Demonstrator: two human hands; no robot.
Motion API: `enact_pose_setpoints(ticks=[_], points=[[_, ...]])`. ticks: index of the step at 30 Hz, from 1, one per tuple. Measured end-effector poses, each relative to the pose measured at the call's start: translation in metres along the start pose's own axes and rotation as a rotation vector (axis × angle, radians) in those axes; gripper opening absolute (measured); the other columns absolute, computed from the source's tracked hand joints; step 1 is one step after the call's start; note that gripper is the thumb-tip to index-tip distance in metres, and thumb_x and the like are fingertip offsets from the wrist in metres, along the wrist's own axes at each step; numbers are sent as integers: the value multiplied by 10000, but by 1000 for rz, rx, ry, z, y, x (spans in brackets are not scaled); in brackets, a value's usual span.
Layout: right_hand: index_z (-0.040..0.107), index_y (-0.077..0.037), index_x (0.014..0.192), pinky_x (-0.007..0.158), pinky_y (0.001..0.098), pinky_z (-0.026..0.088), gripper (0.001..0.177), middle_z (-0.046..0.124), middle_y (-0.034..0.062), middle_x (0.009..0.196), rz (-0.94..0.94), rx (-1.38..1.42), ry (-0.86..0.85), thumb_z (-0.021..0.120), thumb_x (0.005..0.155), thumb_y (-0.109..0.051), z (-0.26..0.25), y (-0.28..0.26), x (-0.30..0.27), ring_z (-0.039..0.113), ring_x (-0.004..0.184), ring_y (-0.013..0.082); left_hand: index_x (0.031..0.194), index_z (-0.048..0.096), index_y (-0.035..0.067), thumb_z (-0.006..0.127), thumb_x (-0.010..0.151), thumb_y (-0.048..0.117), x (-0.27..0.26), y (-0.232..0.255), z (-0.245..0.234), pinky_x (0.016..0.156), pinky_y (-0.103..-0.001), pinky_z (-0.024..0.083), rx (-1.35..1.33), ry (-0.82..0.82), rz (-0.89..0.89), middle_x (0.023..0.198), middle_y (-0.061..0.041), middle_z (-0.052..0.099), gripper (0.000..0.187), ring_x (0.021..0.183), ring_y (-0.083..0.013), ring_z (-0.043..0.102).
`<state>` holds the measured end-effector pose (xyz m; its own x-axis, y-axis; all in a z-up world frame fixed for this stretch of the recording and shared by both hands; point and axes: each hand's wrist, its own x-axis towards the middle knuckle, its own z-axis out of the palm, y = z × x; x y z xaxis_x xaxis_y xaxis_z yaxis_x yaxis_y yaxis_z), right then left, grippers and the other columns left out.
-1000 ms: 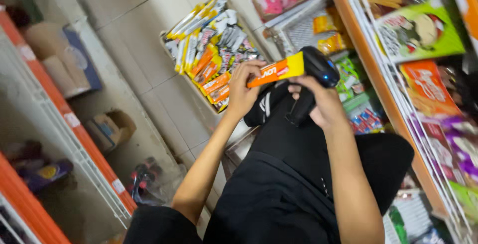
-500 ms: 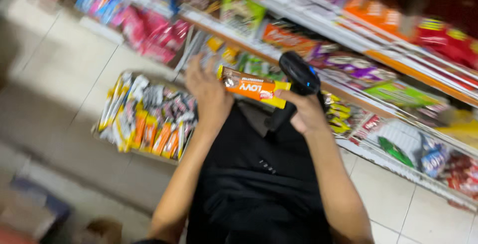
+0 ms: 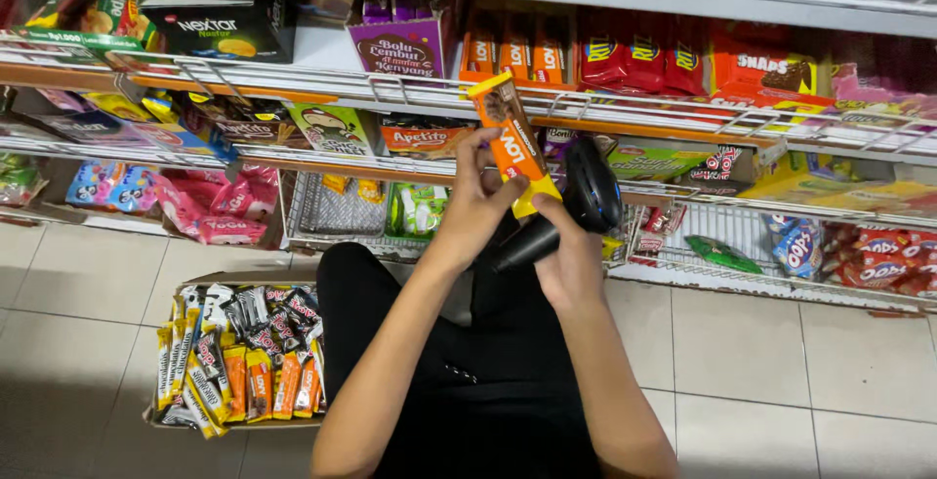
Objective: The person picks up grocery items from a basket on the floor, scans them with a handheld barcode scanner, and places them onto a supermarket shelf.
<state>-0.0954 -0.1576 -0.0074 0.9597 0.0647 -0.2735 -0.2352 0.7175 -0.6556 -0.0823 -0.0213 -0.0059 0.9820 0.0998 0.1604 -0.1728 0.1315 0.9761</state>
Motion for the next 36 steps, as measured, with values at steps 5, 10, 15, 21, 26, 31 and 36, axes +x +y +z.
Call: enact_pose_setpoints(ticks=[5,10,15,21,26,31,36], points=[[604,-66,1063,907,417,566,243,650,100,1177,-76,12,-84,681,877,71,2,-23,13,683,1049,264,1444,367,73,623,902,-54,54,5,-20,783,-275,548,-90,-34,-84,1215,-106,579,613,937,-138,646],[606,-60,1020,857,395,558,229,659,126,1164,-110,24,-80,672,864,95,-1,-26,22,646,923,224,1391,634,29,622,975,15,138,-10,-27,993,-320,511,402,-234,243,1362,-176,683,417,1190,-200,664],[603,-59,1020,844,397,558,227,657,129,1157,-139,39,-108,667,872,102,0,-23,27,645,907,220,1236,655,39,596,877,188,211,-29,-17,811,-376,601,631,-139,-219,1160,-215,730,393,919,-286,764],[596,-75,1002,832,376,554,224,668,118,1187,-108,-32,-58,670,870,90,-4,-20,28,671,891,212,1105,729,-36,652,843,276,286,-119,-18,976,-429,519,1095,-249,-134,1165,-301,665,415,1137,-414,649],[599,-72,991,838,370,570,217,674,121,1170,-122,-44,-59,672,862,86,-5,-20,27,674,890,197,1095,740,-23,701,783,307,302,-143,-15,1024,-429,488,1165,-369,-182,1202,-290,653,456,1176,-413,629],[610,-59,1013,771,362,549,221,670,121,1137,-139,-87,-84,677,862,88,-3,-15,28,664,855,205,1144,731,41,695,754,281,302,-142,-6,1006,-429,496,1341,-461,-47,1196,-264,670,460,1152,-397,643],[606,-49,1033,757,350,540,255,643,97,1071,-178,-151,-149,683,853,115,-1,-6,29,656,867,183,1118,746,34,691,797,229,261,-81,7,1007,-453,525,1281,-362,-172,1199,-261,675,381,1170,-415,649]])
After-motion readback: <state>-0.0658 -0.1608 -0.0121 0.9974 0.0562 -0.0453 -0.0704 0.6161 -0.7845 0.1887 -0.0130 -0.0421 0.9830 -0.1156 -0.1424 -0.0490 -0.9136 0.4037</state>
